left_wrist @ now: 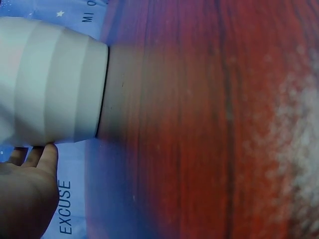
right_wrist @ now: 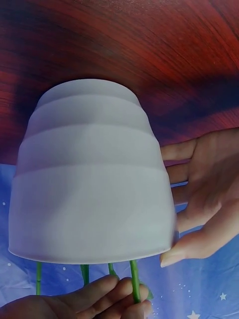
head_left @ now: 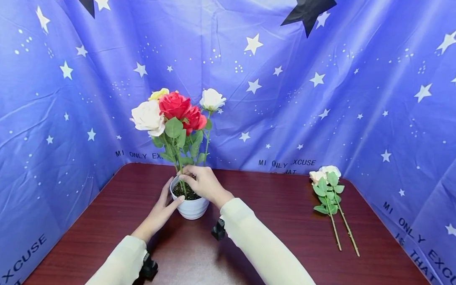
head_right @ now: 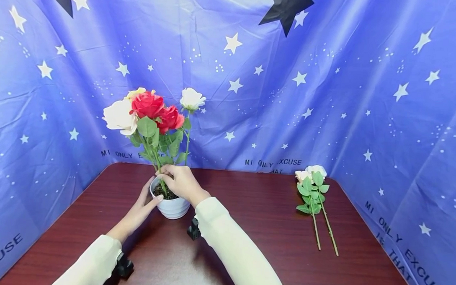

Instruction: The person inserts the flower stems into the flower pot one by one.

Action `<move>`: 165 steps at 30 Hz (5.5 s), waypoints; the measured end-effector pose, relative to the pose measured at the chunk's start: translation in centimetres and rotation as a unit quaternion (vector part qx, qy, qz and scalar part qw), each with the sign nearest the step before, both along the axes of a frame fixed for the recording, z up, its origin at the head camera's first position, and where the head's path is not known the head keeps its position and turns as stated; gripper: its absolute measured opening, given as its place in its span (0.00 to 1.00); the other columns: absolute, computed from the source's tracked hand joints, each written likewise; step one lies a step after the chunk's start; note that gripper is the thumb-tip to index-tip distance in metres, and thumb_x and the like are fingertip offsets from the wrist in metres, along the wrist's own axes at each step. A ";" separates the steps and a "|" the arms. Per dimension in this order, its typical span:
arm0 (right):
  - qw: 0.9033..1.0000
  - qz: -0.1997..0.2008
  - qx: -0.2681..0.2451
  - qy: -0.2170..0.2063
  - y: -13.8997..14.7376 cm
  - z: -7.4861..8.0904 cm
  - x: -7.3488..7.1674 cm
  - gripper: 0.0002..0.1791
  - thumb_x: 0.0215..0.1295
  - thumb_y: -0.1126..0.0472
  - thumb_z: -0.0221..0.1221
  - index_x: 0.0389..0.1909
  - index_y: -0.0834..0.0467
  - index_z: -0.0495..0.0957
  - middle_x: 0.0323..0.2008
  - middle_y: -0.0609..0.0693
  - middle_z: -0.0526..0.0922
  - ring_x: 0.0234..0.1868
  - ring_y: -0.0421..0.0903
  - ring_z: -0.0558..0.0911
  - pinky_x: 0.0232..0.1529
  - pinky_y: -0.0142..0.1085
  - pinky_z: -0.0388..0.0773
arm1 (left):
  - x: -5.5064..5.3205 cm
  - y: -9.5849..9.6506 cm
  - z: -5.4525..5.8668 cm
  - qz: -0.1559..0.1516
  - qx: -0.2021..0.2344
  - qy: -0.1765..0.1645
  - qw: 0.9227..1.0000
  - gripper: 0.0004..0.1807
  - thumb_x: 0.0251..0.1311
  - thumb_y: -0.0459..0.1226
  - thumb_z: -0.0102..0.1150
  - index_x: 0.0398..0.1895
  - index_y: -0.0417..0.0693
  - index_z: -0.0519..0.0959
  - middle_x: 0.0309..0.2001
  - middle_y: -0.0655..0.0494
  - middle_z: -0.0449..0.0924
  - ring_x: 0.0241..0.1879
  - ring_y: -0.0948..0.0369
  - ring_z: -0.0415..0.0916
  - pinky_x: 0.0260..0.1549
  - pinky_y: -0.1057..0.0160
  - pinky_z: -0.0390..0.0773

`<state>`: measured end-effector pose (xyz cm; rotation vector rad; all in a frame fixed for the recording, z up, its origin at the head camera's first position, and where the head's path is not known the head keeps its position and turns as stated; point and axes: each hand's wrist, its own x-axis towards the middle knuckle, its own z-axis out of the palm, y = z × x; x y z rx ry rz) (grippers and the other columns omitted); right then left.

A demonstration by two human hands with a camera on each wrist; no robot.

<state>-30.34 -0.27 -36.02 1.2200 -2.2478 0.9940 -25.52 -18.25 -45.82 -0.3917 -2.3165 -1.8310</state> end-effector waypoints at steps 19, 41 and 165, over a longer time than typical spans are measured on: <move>0.999 -0.033 -0.009 -0.007 0.3 -0.8 -0.6 0.05 0.68 0.59 0.65 0.38 0.57 0.84 0.33 0.46 0.87 0.34 0.39 0.83 0.38 0.30 0.77 | 0.0 0.0 -0.2 -0.002 0.009 -0.005 1.000 0.44 0.73 0.40 0.55 0.81 0.52 0.39 0.77 0.39 0.47 0.73 0.42 0.52 0.67 0.42 0.56; 0.998 -0.015 -0.005 -0.065 0.1 -0.9 -0.4 0.07 0.67 0.58 0.66 0.30 0.54 0.81 0.26 0.43 0.83 0.26 0.36 0.75 0.31 0.28 0.72 | -0.1 0.0 -0.2 -0.005 0.007 -0.005 1.000 0.44 0.73 0.40 0.55 0.81 0.51 0.39 0.77 0.38 0.48 0.72 0.41 0.54 0.67 0.42 0.58; 0.958 -0.253 0.019 -0.131 31.4 -4.6 2.7 0.14 0.69 0.56 0.65 0.51 0.56 0.84 0.35 0.48 0.88 0.30 0.42 0.82 0.30 0.35 0.77 | -0.1 -0.2 0.1 0.009 -0.008 -0.014 1.000 0.45 0.72 0.43 0.57 0.82 0.54 0.41 0.77 0.39 0.48 0.72 0.39 0.54 0.67 0.41 0.57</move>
